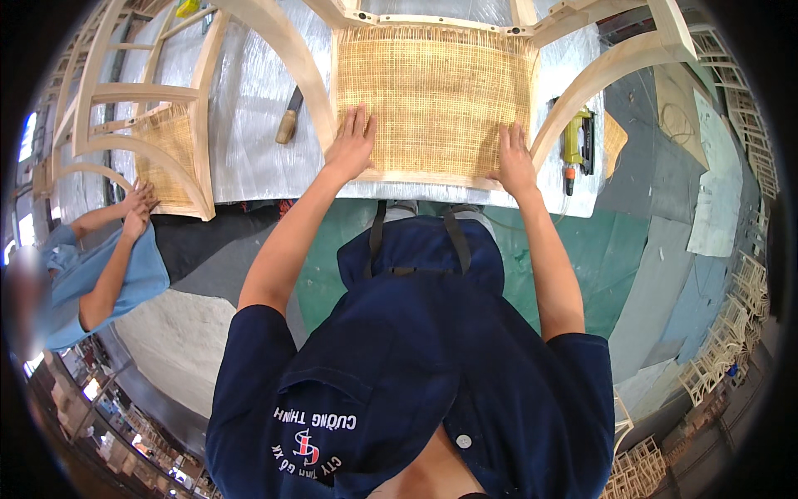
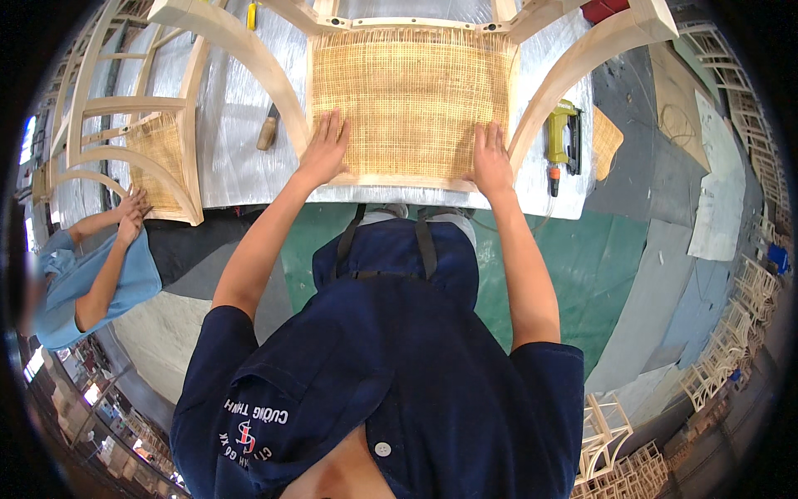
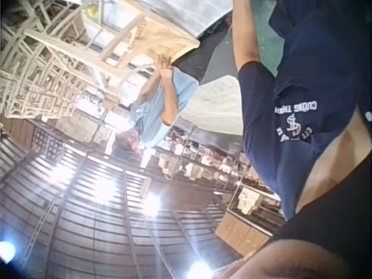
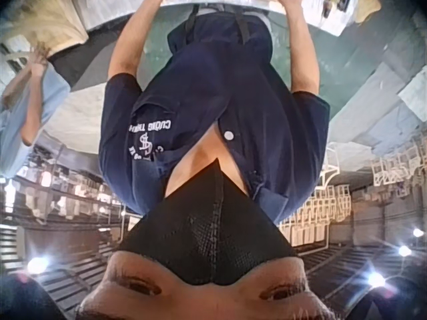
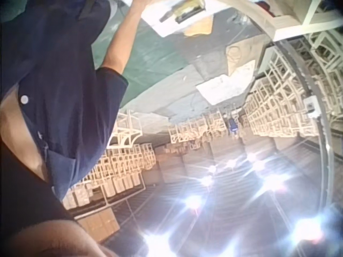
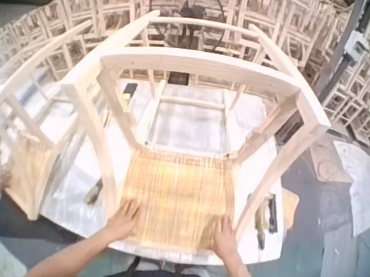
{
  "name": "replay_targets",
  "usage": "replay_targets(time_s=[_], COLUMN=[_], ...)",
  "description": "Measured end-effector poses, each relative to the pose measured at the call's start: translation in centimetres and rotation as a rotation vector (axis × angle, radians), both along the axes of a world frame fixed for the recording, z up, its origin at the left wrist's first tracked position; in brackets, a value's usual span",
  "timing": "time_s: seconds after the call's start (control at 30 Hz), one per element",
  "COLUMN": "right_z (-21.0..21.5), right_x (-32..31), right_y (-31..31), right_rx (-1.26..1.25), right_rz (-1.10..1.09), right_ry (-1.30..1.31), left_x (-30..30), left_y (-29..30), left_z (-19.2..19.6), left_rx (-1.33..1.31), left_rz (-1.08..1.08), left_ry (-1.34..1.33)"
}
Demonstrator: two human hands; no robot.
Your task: The person places a woven rattan mat onto the seat frame of a wooden chair, aligns it, and secures it using a staple gun and a hammer. The person works on one chair at a time in a workshop setting.
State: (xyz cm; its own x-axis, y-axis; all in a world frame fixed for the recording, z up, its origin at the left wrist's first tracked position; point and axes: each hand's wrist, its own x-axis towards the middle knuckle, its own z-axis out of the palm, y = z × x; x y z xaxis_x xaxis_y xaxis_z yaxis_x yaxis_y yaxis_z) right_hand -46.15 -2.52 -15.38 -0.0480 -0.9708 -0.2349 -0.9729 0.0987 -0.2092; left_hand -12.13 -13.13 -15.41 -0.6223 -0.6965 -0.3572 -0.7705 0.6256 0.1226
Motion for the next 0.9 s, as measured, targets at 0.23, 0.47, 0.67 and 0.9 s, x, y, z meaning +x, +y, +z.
replay_targets(time_s=[0.23,0.47,0.67,0.9], right_z=[0.1,0.1,0.2,0.0], right_x=[-0.1,0.2,0.2,0.1], right_y=[-0.7,-0.7,-0.7,-0.5], right_rx=[0.054,0.028,0.06,0.044], right_rz=[-0.127,-0.115,-0.113,-0.119], right_ry=[-0.077,-0.055,-0.041,-0.088], left_x=[0.1,-0.4,-0.7,-1.0], left_y=[-0.6,-0.4,-0.5,-0.4], left_z=[0.2,0.7,0.3,-0.3], left_rx=[0.022,0.057,0.004,-0.061], left_rz=[-0.005,-0.011,-0.036,-0.041], left_ry=[-0.031,-0.185,-0.277,-0.283])
